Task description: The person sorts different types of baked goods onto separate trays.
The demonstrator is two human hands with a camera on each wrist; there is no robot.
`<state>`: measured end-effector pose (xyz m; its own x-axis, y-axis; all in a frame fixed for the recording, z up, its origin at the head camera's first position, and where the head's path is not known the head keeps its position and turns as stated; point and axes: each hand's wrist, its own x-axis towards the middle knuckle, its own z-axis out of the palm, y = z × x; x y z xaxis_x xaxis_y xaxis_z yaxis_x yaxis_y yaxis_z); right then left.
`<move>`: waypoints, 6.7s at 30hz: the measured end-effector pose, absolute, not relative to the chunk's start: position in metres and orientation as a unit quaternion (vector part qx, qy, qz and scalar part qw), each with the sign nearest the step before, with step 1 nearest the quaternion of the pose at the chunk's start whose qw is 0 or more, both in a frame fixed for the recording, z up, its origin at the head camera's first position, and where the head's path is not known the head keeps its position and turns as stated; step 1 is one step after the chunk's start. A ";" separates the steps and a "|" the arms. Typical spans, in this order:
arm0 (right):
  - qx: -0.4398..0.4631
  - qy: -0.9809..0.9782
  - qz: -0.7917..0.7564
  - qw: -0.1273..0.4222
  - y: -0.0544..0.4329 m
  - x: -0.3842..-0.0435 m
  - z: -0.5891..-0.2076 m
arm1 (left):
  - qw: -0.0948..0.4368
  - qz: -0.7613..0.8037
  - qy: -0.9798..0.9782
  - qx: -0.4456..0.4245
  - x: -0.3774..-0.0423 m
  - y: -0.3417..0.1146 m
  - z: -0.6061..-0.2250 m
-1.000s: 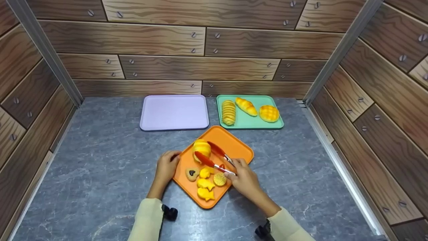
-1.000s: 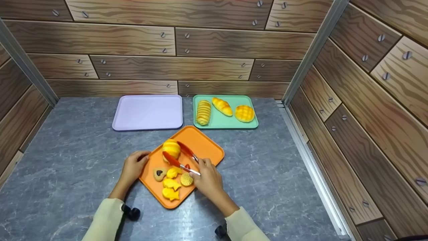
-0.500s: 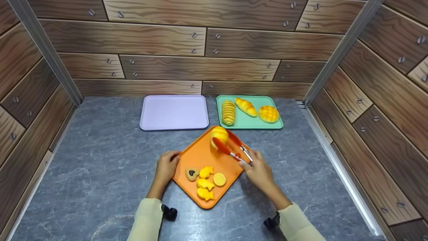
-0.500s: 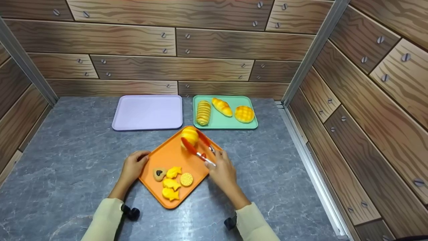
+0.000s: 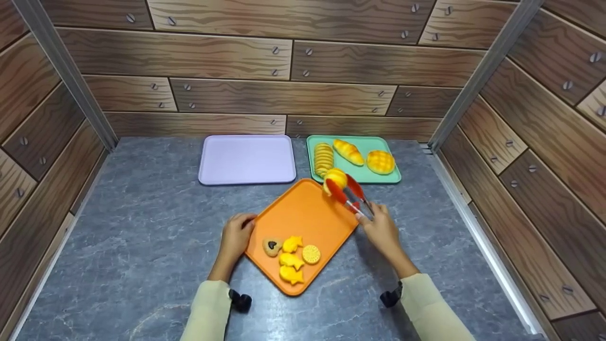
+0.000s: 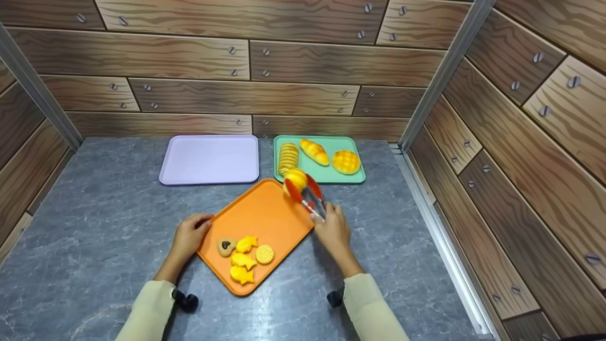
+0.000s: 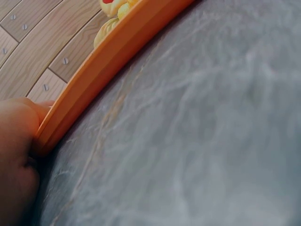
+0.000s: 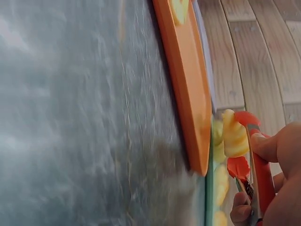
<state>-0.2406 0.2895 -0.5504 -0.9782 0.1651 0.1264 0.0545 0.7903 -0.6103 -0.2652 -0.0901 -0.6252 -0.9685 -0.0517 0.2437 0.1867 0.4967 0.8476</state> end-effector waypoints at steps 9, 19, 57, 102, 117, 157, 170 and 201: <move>-0.108 -0.934 0.334 0.061 0.305 -0.265 -0.554 | 0.114 -0.497 -0.859 -0.033 -0.266 -0.091 -0.626; -0.124 -0.941 0.312 0.045 0.306 -0.292 -0.552 | 0.111 -0.502 -0.857 -0.032 -0.266 -0.092 -0.627; -0.151 -0.936 0.315 0.045 0.313 -0.307 -0.562 | 0.110 -0.494 -0.862 -0.034 -0.266 -0.090 -0.626; 0.042 -0.926 0.373 0.039 0.328 -0.180 -0.568 | 0.128 -0.495 -0.858 -0.045 -0.264 -0.091 -0.627; 0.120 -0.941 0.310 -0.062 0.325 -0.164 -0.556 | 0.120 -0.494 -0.860 -0.039 -0.265 -0.090 -0.625; 0.146 -0.971 0.188 0.026 0.314 -0.176 -0.542 | 0.107 -0.493 -0.863 -0.031 -0.265 -0.087 -0.624; 0.153 -0.961 0.214 0.089 0.322 -0.177 -0.556 | 0.111 -0.498 -0.859 -0.031 -0.265 -0.088 -0.624; 0.114 -0.945 0.296 0.076 0.286 -0.214 -0.554 | 0.129 -0.493 -0.859 -0.040 -0.264 -0.090 -0.627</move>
